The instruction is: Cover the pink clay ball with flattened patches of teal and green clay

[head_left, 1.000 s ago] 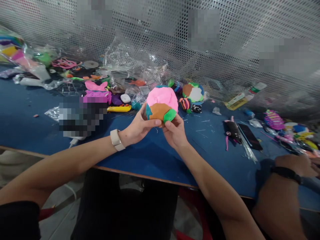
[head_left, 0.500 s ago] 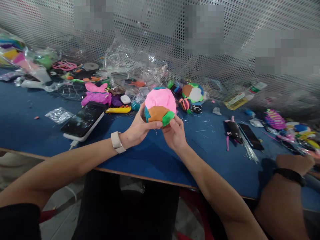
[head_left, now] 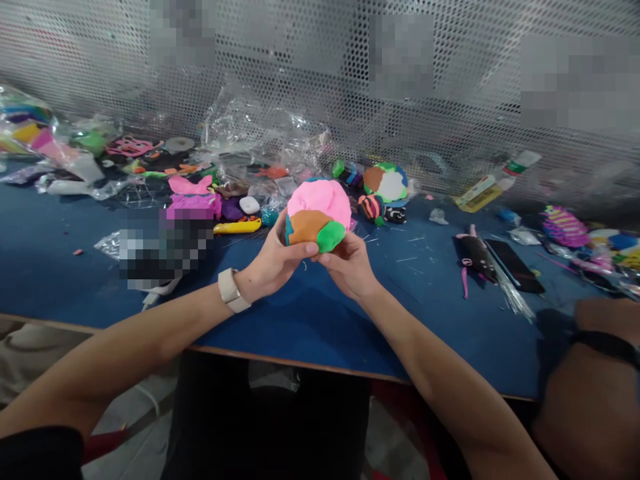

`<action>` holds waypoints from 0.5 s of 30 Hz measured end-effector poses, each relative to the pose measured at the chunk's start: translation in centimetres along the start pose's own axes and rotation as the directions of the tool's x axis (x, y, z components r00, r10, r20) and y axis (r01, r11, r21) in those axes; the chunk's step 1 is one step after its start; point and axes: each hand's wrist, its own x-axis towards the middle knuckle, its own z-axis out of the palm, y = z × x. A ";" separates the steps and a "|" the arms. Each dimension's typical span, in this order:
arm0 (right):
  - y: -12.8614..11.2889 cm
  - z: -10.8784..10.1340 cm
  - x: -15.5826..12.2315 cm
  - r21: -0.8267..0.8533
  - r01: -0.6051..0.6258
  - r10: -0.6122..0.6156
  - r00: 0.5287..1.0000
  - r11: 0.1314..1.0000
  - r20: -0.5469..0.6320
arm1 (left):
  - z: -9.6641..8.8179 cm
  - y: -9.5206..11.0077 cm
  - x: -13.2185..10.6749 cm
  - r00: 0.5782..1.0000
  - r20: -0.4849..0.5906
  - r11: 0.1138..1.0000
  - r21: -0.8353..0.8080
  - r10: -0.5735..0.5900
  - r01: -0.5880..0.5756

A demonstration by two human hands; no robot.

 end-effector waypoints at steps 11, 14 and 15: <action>0.0 -0.2 -0.1 -0.024 0.007 -0.007 1.000 1.000 0.002 | 0.1 0.0 0.1 1.000 -0.012 1.000 0.022 0.008 -0.008; -0.8 -0.3 0.0 0.038 -0.040 0.036 0.996 0.998 0.084 | 0.2 0.1 0.2 0.999 0.039 0.999 0.030 0.036 -0.038; -1.0 -0.4 -0.1 0.060 -0.058 0.052 0.993 0.996 0.104 | 0.1 0.0 0.2 0.998 0.053 0.998 0.039 0.045 -0.047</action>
